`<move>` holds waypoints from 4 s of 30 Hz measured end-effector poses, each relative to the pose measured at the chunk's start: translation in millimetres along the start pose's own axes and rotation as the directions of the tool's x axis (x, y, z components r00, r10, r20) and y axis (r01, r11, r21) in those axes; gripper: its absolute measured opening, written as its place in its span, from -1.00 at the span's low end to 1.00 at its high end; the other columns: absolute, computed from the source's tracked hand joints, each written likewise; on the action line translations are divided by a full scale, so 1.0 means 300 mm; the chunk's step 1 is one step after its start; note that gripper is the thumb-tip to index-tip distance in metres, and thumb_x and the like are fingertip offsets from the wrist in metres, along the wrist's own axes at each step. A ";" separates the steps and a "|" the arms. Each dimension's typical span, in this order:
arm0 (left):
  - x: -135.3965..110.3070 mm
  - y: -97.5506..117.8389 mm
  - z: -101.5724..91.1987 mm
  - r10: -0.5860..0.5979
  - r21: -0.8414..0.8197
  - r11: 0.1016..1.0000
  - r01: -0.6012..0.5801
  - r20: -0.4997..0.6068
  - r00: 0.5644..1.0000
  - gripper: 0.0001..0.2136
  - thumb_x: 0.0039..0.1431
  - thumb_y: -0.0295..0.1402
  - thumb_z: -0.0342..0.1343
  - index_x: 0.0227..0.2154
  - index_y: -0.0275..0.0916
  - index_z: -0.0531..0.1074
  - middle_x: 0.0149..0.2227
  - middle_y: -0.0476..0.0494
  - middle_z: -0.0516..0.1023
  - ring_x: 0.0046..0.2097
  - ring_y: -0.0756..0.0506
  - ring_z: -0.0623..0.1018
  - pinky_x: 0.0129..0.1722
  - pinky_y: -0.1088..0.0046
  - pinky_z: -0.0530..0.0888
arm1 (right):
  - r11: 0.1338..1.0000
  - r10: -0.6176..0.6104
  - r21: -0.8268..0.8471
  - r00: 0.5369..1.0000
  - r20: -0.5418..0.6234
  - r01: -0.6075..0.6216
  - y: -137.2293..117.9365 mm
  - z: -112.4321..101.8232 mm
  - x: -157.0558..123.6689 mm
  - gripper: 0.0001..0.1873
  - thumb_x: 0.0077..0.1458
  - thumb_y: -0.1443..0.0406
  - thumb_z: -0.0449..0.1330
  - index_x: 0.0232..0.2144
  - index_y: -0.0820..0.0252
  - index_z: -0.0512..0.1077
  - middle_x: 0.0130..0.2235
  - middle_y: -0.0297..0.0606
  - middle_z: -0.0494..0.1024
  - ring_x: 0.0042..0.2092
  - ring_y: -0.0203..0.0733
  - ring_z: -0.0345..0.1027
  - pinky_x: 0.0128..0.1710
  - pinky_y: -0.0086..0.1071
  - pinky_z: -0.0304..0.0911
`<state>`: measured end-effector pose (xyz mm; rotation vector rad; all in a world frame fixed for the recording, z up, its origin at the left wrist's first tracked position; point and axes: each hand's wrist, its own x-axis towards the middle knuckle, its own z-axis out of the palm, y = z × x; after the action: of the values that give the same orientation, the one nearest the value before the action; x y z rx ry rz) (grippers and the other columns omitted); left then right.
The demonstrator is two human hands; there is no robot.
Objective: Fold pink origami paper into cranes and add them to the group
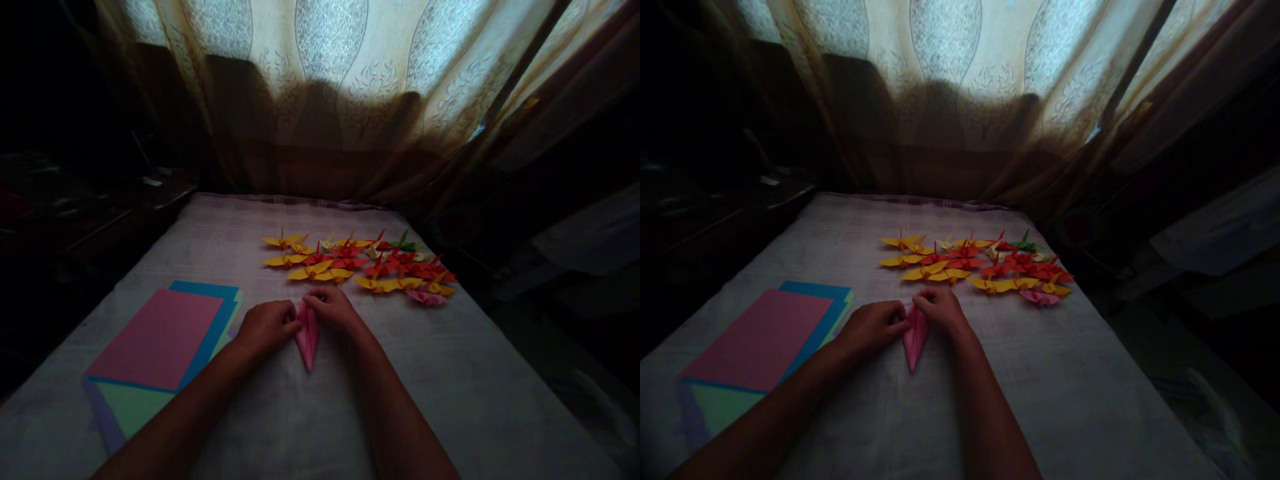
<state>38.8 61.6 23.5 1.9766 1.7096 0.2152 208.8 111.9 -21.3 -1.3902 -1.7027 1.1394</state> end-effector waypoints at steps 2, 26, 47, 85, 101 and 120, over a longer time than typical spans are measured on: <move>0.000 0.001 0.000 -0.002 0.002 1.000 0.002 -0.001 1.000 -0.86 0.10 -0.22 0.13 -0.35 -0.11 0.53 -0.34 -0.01 0.60 -0.30 -0.11 0.54 -0.37 0.46 0.25 | 1.000 -0.016 0.002 1.000 -0.019 0.016 0.005 0.006 -0.004 -0.75 -0.03 0.17 0.14 -0.55 0.20 0.48 -0.54 -0.39 0.44 -0.46 -0.30 0.26 -0.45 -0.46 0.14; 0.021 -0.020 0.026 0.081 -0.021 0.996 -0.081 -0.021 0.997 -0.77 0.26 -0.22 -0.02 -0.34 -0.13 0.54 -0.29 -0.03 0.61 -0.26 -0.09 0.54 -0.34 0.47 0.27 | 0.985 -0.009 0.174 0.999 0.047 0.001 -0.004 -0.006 -0.006 -0.89 -0.19 0.27 0.12 -0.55 0.18 0.41 -0.55 -0.44 0.40 -0.51 -0.36 0.19 -0.49 -0.48 0.15; 0.024 -0.012 0.020 0.024 -0.010 1.000 -0.024 -0.012 1.000 -0.83 0.15 -0.25 0.06 -0.37 -0.14 0.53 -0.34 -0.03 0.62 -0.30 -0.09 0.54 -0.40 0.48 0.24 | 0.953 0.024 0.298 0.997 0.068 -0.044 0.007 -0.012 -0.001 -0.76 -0.05 0.15 0.14 -0.43 0.19 0.49 -0.53 -0.38 0.45 -0.55 -0.35 0.22 -0.53 -0.47 0.17; 0.078 -0.051 0.071 0.018 -0.344 0.934 -0.093 -0.214 0.977 -0.76 0.19 -0.19 0.01 -0.41 -0.19 0.51 -0.36 -0.01 0.58 -0.29 -0.07 0.53 -0.25 0.48 0.40 | 0.954 -0.029 0.301 0.992 0.126 -0.010 0.019 0.003 -0.009 -0.72 -0.09 0.08 0.24 -0.48 0.19 0.47 -0.50 -0.40 0.45 -0.46 -0.34 0.22 -0.43 -0.46 0.15; 0.079 -0.054 0.077 0.052 -0.375 0.920 -0.117 -0.178 0.983 -0.82 0.14 -0.26 0.07 -0.32 -0.17 0.55 -0.25 -0.03 0.60 -0.20 -0.09 0.55 -0.19 0.46 0.41 | 0.962 -0.030 0.273 0.998 0.061 0.012 0.013 0.014 -0.009 -0.75 -0.12 0.11 0.25 -0.53 0.19 0.44 -0.51 -0.39 0.44 -0.46 -0.33 0.24 -0.46 -0.47 0.15; 0.101 -0.057 0.080 -0.004 -0.456 0.889 -0.037 -0.088 0.996 -0.70 0.05 -0.12 0.05 -0.42 -0.24 0.55 -0.42 -0.05 0.60 -0.36 -0.10 0.54 -0.42 0.48 0.35 | 0.956 -0.045 0.293 0.992 0.117 0.009 0.020 0.010 -0.002 -0.68 -0.07 0.07 0.20 -0.44 0.20 0.54 -0.46 -0.35 0.50 -0.45 -0.33 0.23 -0.49 -0.49 0.11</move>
<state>40.1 85.3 -11.4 1.6471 1.5186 0.6576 208.7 110.9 -28.1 -1.1302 -1.5536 1.4216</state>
